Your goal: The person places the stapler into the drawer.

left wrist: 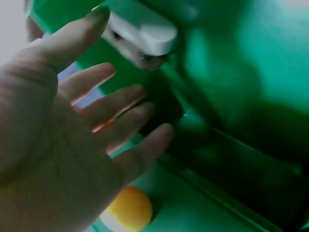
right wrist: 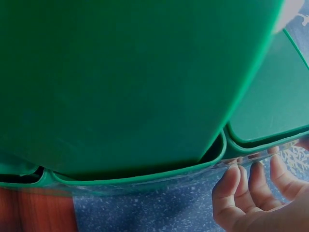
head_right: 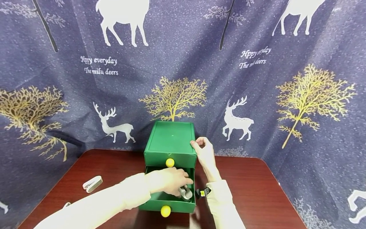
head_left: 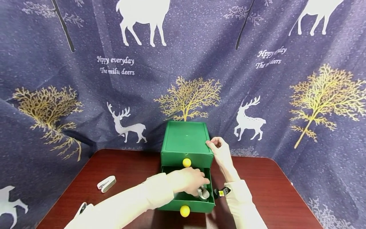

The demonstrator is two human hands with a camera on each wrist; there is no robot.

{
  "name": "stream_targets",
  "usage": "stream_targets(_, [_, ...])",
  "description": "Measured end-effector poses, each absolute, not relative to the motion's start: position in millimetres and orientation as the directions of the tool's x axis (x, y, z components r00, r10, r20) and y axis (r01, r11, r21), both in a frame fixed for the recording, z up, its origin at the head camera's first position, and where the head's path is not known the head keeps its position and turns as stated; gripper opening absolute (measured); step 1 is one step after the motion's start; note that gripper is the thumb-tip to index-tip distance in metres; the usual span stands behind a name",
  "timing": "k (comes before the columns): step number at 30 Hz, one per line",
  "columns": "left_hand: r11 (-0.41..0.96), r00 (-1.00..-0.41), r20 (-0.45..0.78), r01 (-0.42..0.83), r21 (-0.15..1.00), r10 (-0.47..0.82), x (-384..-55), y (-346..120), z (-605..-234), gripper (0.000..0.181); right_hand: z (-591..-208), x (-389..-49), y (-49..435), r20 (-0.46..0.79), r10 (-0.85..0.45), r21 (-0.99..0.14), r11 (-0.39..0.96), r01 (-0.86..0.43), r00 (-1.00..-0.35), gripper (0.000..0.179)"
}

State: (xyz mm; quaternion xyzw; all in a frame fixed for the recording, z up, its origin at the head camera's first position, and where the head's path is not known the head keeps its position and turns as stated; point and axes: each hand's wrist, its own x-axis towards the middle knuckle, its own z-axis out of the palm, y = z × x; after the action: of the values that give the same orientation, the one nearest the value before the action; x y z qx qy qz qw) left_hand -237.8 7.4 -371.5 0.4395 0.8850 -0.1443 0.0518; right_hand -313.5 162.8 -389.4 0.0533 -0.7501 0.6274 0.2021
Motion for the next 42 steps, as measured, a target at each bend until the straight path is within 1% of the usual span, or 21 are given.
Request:
stream_targets(3, [0.616,-0.626,-0.226,0.779,-0.122,0.747,-235,3,-364,0.054,-390,-314,163,0.373,0.176,-0.919,0.209,-0.335,-0.911,0.020])
stream_targets(8, [0.639,-0.632,-0.182,0.769,-0.026,0.753,-227,-7,-357,0.055,-389,-314,163,0.365,0.171,-0.923,0.193,-0.332,-0.915,0.020])
stream_targets(12, [0.640,-0.631,-0.123,0.766,0.063,0.766,-220,-17,-354,0.053,-389,-314,164,0.363,0.172,-0.925,0.186,-0.331,-0.916,0.020])
stream_targets(17, [0.643,-0.645,-0.052,0.746,0.177,0.763,-215,-33,-355,0.052,-387,-313,163,0.369,0.174,-0.922,0.195,-0.335,-0.913,0.018])
stream_targets(25, [0.601,-0.660,0.122,0.734,0.315,0.741,-199,-65,-358,0.048,-390,-314,162,0.362,0.183,-0.924,0.200,-0.326,-0.914,0.018])
stream_targets(28, [0.589,-0.679,0.179,0.716,0.376,0.712,-191,-79,-361,0.046,-390,-315,163,0.362,0.195,-0.924,0.203,-0.324,-0.912,0.017])
stream_targets(33, [0.600,-0.741,0.230,0.654,0.461,0.631,-180,-102,-368,0.044,-390,-317,162,0.376,0.190,-0.918,0.209,-0.336,-0.907,0.018])
stream_targets(37, [0.621,-0.785,0.278,0.612,0.490,0.554,-175,-120,-377,0.041,-390,-316,161,0.375,0.183,-0.918,0.208,-0.337,-0.909,0.017])
stream_targets(42, [0.609,-0.804,0.356,0.594,0.526,0.477,-171,-142,-389,0.033,-390,-314,162,0.364,0.185,-0.923,0.201,-0.328,-0.913,0.017])
